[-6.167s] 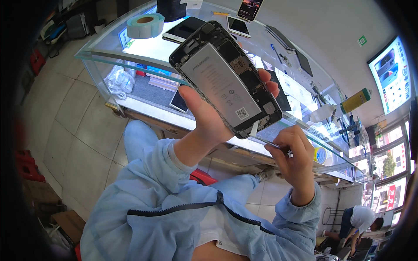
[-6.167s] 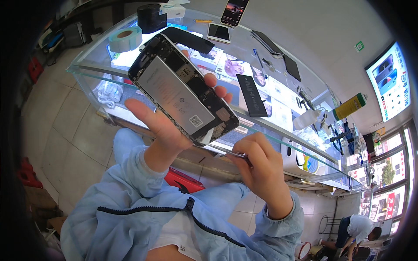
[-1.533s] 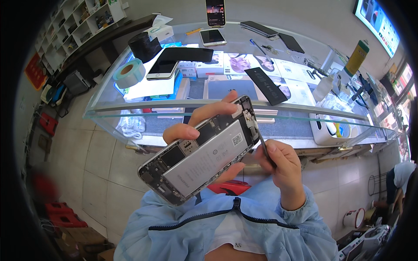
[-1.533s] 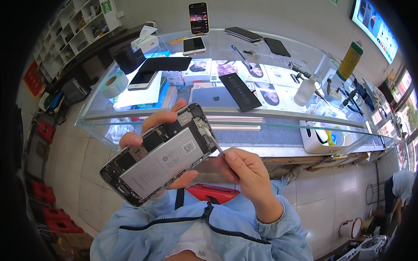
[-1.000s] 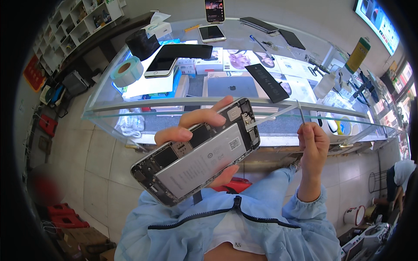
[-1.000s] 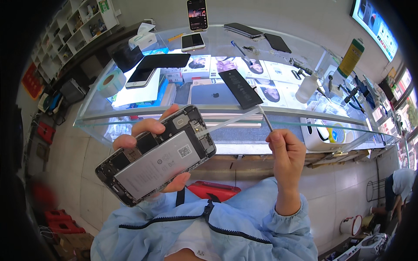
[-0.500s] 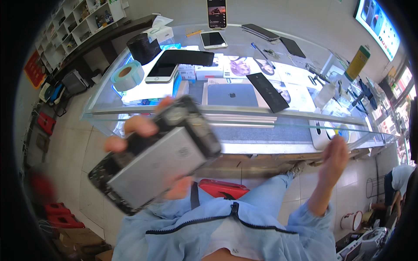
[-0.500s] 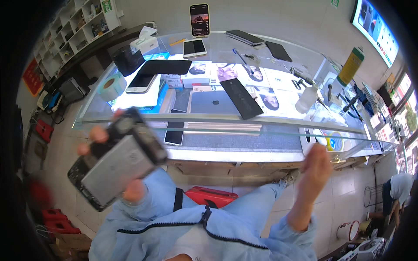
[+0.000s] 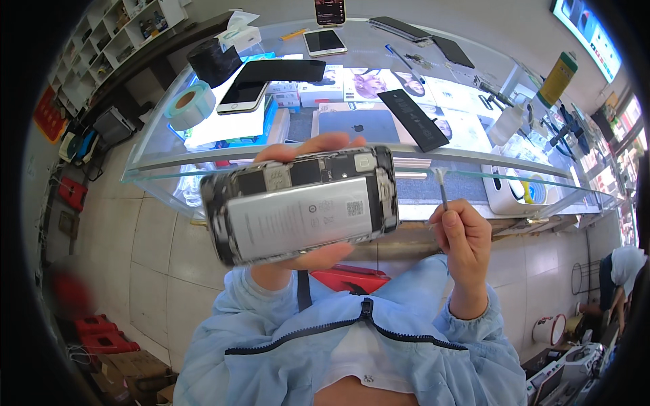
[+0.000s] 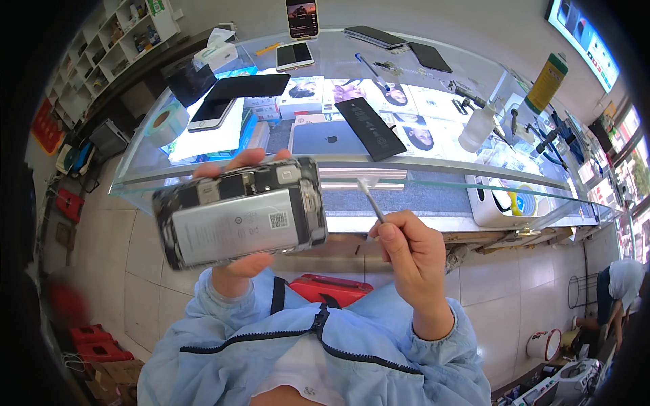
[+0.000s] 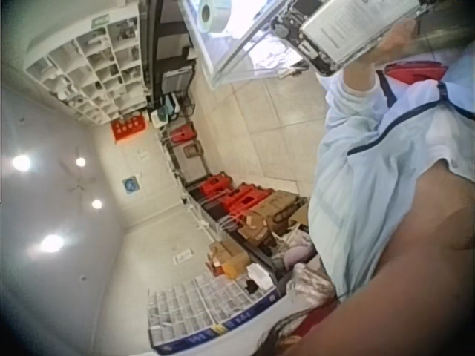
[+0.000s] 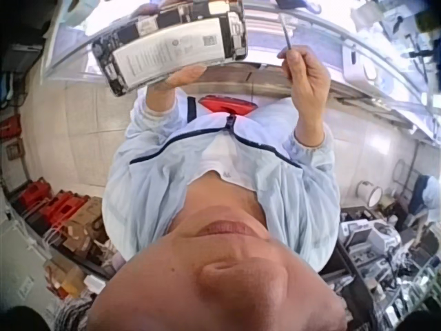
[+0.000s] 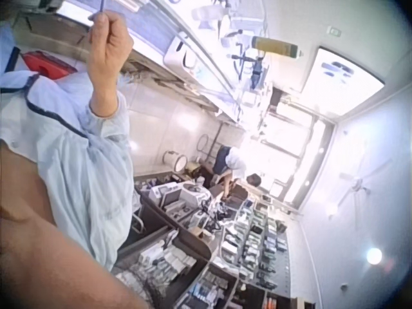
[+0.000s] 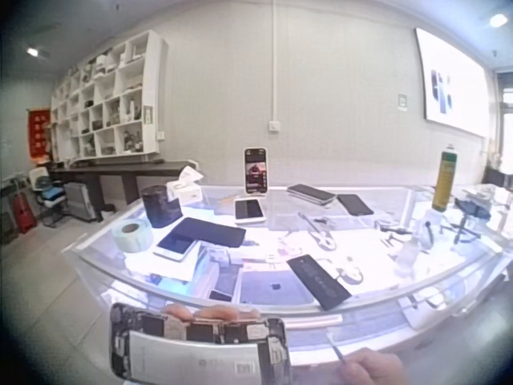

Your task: The person disassembles a smartphone, removes the back cover, and detaches internal components using a metal prying tool. They then apply a liquid from a small bottle to the battery area and continue prying to separate parts.

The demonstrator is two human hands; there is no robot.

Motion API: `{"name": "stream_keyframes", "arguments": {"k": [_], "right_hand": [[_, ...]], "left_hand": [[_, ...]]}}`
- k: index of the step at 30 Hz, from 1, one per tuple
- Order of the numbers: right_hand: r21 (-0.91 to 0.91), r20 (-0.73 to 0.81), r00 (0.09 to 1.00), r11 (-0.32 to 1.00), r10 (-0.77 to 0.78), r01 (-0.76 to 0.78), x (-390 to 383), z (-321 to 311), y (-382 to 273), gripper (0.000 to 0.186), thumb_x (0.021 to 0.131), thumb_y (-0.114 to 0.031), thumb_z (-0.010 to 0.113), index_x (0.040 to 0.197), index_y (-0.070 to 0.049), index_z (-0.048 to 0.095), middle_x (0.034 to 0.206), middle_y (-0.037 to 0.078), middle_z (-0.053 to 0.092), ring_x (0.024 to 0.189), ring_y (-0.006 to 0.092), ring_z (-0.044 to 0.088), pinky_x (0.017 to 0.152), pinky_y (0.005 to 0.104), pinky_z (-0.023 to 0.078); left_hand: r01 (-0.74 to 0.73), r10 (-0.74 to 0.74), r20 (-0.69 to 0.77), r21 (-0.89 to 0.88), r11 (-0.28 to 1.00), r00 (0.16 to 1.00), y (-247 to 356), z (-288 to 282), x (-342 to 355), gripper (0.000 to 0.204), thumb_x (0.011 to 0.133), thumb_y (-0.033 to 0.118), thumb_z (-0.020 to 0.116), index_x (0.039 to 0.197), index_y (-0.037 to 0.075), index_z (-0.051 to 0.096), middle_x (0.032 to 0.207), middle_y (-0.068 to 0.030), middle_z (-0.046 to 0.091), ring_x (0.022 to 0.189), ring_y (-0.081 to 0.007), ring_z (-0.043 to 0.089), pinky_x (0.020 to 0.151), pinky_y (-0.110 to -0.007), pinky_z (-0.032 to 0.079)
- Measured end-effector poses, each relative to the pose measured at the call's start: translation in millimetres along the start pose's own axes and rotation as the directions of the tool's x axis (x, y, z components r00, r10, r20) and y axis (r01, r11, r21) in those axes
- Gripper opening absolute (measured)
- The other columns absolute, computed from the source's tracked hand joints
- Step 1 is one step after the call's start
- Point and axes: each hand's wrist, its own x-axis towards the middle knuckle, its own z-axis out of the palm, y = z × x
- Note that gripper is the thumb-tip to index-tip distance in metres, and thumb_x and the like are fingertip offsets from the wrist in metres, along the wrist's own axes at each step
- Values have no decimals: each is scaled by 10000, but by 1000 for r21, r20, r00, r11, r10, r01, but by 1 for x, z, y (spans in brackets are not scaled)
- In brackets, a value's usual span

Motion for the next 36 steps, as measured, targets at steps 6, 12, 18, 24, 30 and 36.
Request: {"name": "stream_keyframes", "arguments": {"k": [6, 12, 18, 24, 30, 36], "right_hand": [[72, -33, 999, 997, 26, -23, 0, 7, 0, 80, 914, -65, 575, 884, 6, 592, 620, -23, 525, 533, 14, 441, 470, 167, 324], [19, -1, 999, 999, 48, -48, 1, 9, -5, 57, 899, -42, 587, 880, 11, 591, 629, -5, 556, 521, 17, 469, 458, 168, 347], [-5, -6, 1000, 1000, 26, -26, 1, 9, -3, 52, 883, -33, 606, 870, 16, 596, 615, -1, 563, 506, 18, 467, 446, 172, 344], [-10, -16, 999, 999, 37, -37, 0, 10, -3, 58, 865, -27, 631, 864, 17, 594, 630, 8, 589, 508, 17, 472, 445, 173, 341], [-46, -12, 1000, 999, 17, -17, -1, 9, -1, 84, 843, -19, 653, 847, 11, 575, 632, 1, 565, 520, 13, 459, 445, 172, 323], [43, -50, 998, 999, 24, -22, -7, 9, 3, 165, 826, 0, 665, 853, -21, 504, 645, -18, 493, 519, 8, 416, 456, 168, 325]], "left_hand": [[242, -416, -177, -589, 771, 892, 5, 12, -14, 964, 710, 336, 774, 1437, 141, 171, 1339, -225, 398, 1278, -471, 350, 996, -599, 396], [181, -347, -72, -744, 643, 935, -1, 5, -14, 1023, 783, 686, 535, 1466, 77, 76, 1408, -259, 308, 1266, -507, 338, 967, -643, 379], [322, -486, -63, -672, 666, 872, 5, 10, -6, 1001, 768, 747, 466, 1486, 197, 37, 1478, -195, 215, 1316, -479, 269, 934, -723, 338], [308, -454, 50, -800, 515, 889, -1, 13, -6, 1011, 749, 762, 470, 1484, 224, 30, 1459, -181, 273, 1355, -444, 207, 930, -779, 263], [306, -470, -56, -691, 655, 881, -2, 17, -3, 989, 747, 798, 401, 1479, 200, 114, 1420, -220, 334, 1277, -467, 354, 889, -723, 383], [301, -517, -120, -694, 654, 848, -1, 21, -2, 1007, 737, 810, 405, 1472, 169, 156, 1433, -241, 307, 1261, -483, 368, 875, -703, 409]]}}
